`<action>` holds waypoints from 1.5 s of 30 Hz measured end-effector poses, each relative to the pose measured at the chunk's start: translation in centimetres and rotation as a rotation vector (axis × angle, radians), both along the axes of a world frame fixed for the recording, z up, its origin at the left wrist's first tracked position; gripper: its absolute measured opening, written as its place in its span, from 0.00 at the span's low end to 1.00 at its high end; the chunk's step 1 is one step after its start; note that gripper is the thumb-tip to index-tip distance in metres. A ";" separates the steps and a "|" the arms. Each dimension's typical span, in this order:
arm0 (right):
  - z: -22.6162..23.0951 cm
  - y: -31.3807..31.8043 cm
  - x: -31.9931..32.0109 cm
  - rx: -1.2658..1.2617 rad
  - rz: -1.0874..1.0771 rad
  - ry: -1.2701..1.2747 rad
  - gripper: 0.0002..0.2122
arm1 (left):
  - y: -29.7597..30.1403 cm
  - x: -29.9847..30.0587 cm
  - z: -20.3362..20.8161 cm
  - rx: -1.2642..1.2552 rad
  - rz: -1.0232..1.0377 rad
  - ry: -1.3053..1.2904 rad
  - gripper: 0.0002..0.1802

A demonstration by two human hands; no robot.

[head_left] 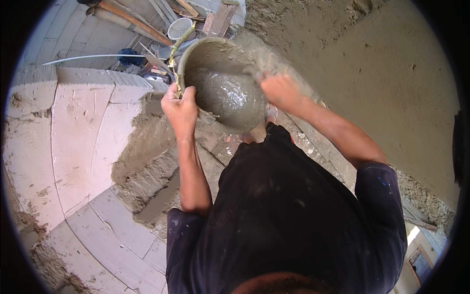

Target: The person applies plaster to a wall using a trowel and then smooths it with a long wooden straightedge.

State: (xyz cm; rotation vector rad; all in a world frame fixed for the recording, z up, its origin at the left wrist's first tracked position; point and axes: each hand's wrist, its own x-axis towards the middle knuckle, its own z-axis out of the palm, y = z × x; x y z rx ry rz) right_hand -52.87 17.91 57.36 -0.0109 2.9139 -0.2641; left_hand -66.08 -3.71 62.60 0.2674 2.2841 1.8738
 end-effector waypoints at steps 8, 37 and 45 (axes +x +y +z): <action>-0.5 -6.3 0.2 -0.710 -0.029 -0.298 0.16 | -0.7 1.1 -1.8 0.058 -0.019 0.283 0.05; 18.7 24.4 -10.4 -0.895 -0.388 -0.307 0.17 | -3.5 7.4 -12.0 -0.210 0.584 0.014 0.07; 17.3 22.9 -6.3 -0.186 -0.339 0.325 0.15 | 0.0 7.4 -11.3 -0.146 0.579 0.003 0.05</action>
